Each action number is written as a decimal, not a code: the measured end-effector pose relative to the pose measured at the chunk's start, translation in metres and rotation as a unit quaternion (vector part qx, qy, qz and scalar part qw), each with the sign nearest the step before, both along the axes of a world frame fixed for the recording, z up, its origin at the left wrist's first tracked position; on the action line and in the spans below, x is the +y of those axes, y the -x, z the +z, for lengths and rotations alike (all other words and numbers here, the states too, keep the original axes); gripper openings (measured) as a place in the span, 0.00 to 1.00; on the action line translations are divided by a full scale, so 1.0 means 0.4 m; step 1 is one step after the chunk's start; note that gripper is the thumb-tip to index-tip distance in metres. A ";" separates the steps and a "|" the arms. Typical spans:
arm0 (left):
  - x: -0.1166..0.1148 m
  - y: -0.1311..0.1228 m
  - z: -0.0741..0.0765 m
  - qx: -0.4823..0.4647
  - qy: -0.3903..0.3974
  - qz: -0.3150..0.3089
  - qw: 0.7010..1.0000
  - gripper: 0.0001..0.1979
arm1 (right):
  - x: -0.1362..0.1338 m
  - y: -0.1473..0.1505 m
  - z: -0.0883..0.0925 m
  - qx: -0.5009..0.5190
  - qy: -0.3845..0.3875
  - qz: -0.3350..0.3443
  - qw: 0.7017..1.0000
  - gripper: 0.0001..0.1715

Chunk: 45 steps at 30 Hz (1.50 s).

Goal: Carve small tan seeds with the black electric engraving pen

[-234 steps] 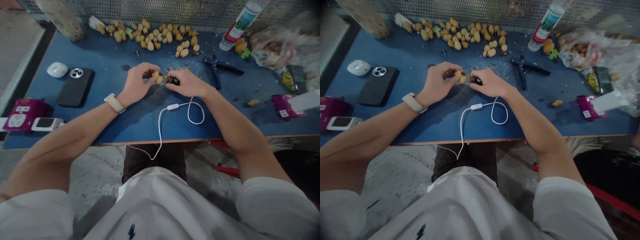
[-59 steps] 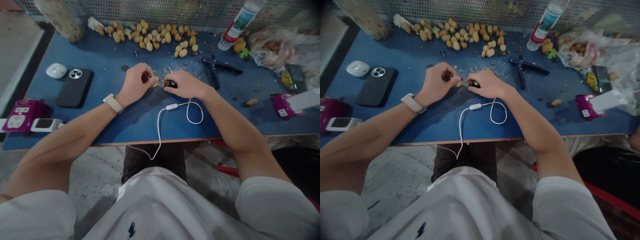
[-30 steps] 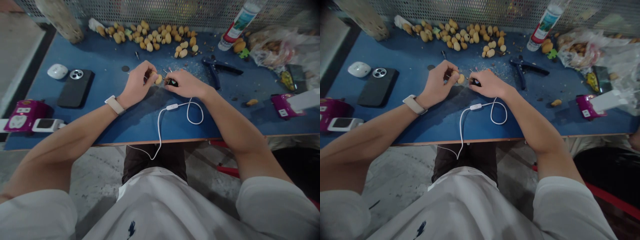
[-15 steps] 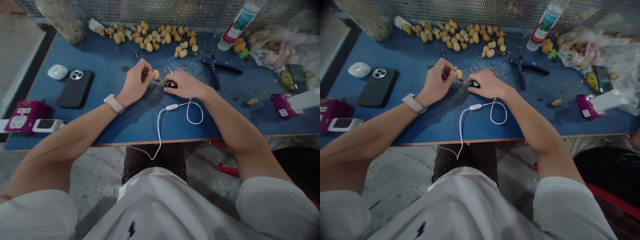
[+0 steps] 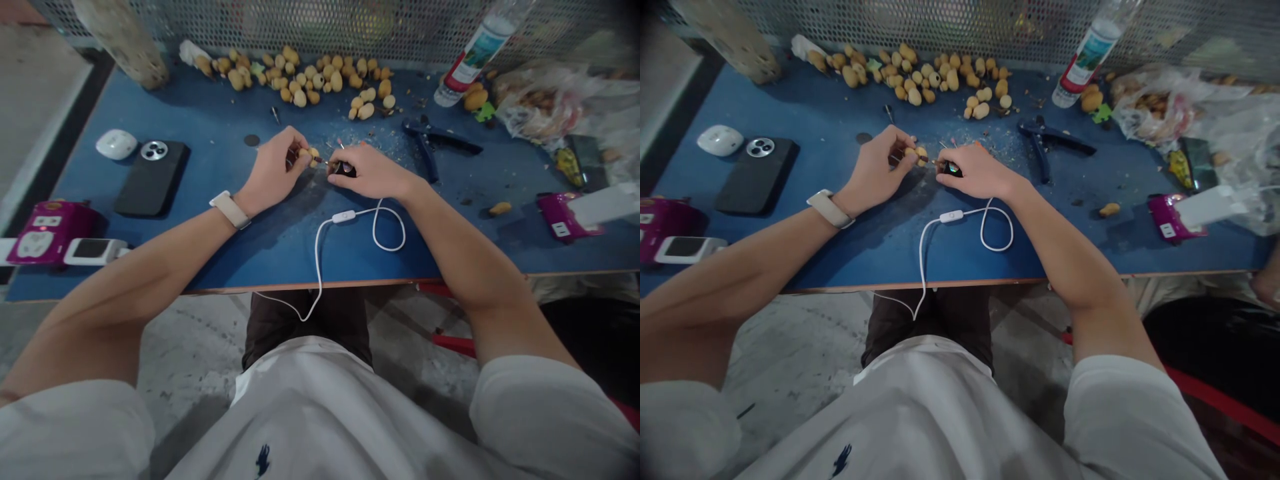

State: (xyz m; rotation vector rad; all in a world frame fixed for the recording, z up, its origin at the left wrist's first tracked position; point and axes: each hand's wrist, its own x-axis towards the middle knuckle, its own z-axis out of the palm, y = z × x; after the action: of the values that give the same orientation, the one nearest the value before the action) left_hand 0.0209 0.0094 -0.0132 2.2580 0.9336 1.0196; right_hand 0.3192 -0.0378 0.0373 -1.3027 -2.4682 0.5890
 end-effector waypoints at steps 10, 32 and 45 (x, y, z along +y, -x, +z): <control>-0.011 0.004 0.005 0.072 -0.039 0.019 0.996 0.17 | 0.002 -0.008 -0.022 0.060 -0.030 -0.010 0.998 0.29; -0.100 -0.037 0.058 0.228 -0.098 -0.004 0.969 0.13 | 0.043 -0.052 -0.055 -0.080 -0.139 -0.100 0.982 0.33; -0.086 -0.020 0.067 0.275 -0.022 0.094 0.957 0.22 | -0.005 0.000 -0.010 -0.134 -0.117 -0.050 0.983 0.31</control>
State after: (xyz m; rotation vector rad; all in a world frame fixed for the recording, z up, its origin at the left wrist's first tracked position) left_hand 0.0287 -0.0249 0.0137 2.5828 1.3810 0.4762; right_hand 0.3191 -0.0398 0.0334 -1.4794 -2.5638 0.0985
